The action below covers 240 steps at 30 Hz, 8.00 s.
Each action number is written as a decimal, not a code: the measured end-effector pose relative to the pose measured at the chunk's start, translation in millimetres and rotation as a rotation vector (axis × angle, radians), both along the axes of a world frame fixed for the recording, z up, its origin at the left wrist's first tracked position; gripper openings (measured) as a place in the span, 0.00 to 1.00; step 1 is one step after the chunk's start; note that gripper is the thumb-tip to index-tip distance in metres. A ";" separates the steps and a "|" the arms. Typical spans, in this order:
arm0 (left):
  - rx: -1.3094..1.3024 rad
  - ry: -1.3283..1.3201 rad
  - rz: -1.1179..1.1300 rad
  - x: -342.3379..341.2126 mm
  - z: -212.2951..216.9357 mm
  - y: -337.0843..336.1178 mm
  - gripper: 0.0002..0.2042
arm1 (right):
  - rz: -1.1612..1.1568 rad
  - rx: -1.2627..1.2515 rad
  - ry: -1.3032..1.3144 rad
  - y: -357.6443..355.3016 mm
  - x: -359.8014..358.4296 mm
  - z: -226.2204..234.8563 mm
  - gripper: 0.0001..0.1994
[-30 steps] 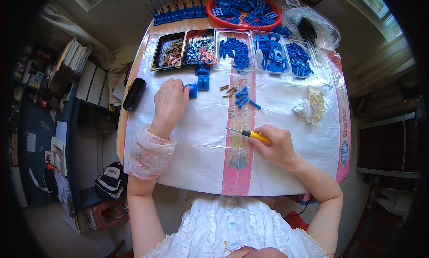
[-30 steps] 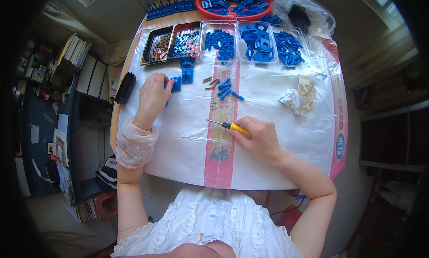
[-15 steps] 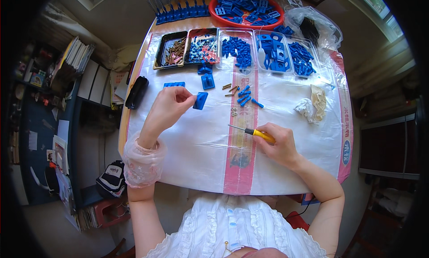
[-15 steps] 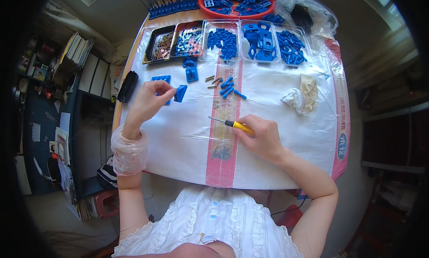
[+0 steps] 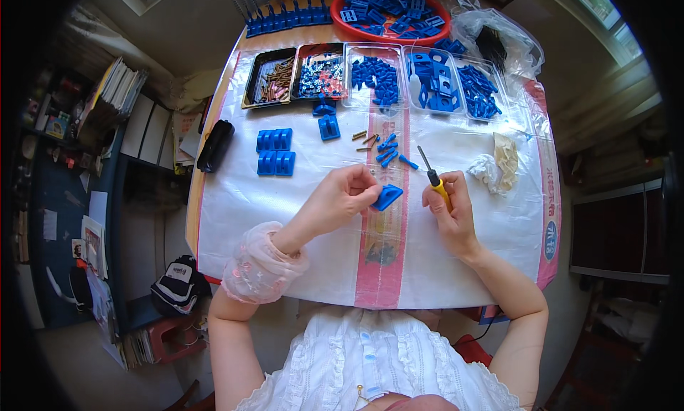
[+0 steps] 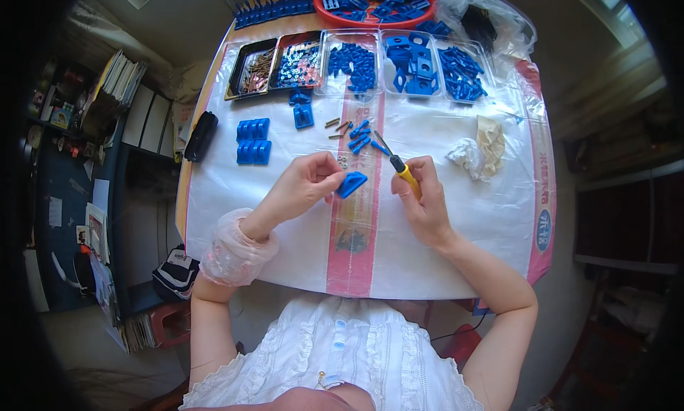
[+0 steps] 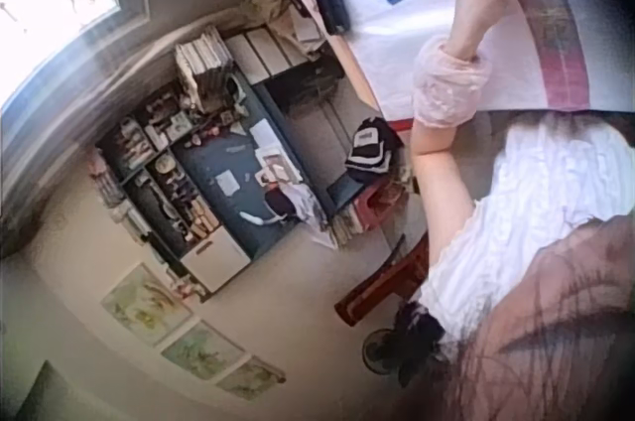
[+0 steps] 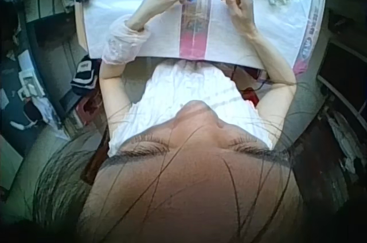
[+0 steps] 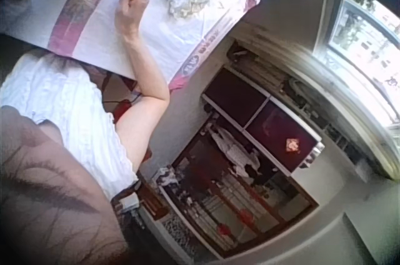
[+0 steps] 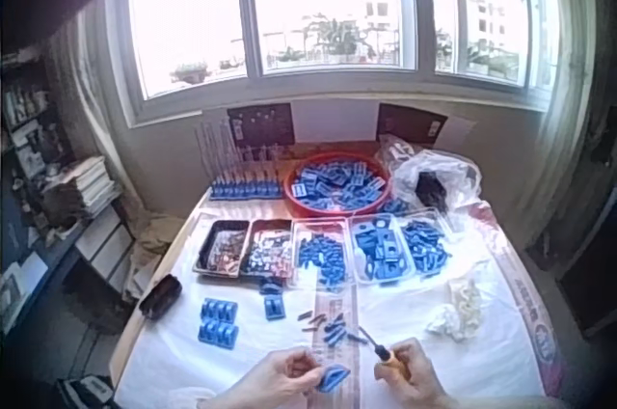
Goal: Assemble small plastic electronic housing components using a screwdriver.
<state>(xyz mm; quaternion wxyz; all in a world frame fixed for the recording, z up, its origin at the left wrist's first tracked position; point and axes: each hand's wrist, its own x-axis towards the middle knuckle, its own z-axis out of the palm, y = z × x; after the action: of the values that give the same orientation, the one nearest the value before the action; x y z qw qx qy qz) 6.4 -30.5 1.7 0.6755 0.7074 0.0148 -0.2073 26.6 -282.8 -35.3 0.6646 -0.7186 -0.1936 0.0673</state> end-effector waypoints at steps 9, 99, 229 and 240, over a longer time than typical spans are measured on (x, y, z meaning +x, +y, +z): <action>-0.337 0.099 -0.048 -5.8 -16.7 -21.9 0.09 | 0.150 -0.031 0.122 -0.5 -4.1 6.1 0.10; -0.191 -0.205 -0.035 -14.2 -16.9 -25.8 0.26 | 0.087 -0.060 0.048 3.1 -2.5 -0.9 0.11; -0.212 -0.182 -0.045 -9.1 -23.1 -14.1 0.20 | -0.045 -0.305 -0.274 -2.5 17.2 17.7 0.07; -0.179 -0.170 -0.081 -10.6 -23.1 -14.1 0.21 | 0.082 0.102 0.115 -2.3 19.4 16.9 0.19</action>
<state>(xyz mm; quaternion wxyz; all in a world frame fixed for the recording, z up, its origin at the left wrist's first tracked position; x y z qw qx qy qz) -4.2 -44.6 -21.4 0.7259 0.6592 -0.0898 -0.1742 46.0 -285.1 -18.4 0.7070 -0.6701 -0.1877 0.1257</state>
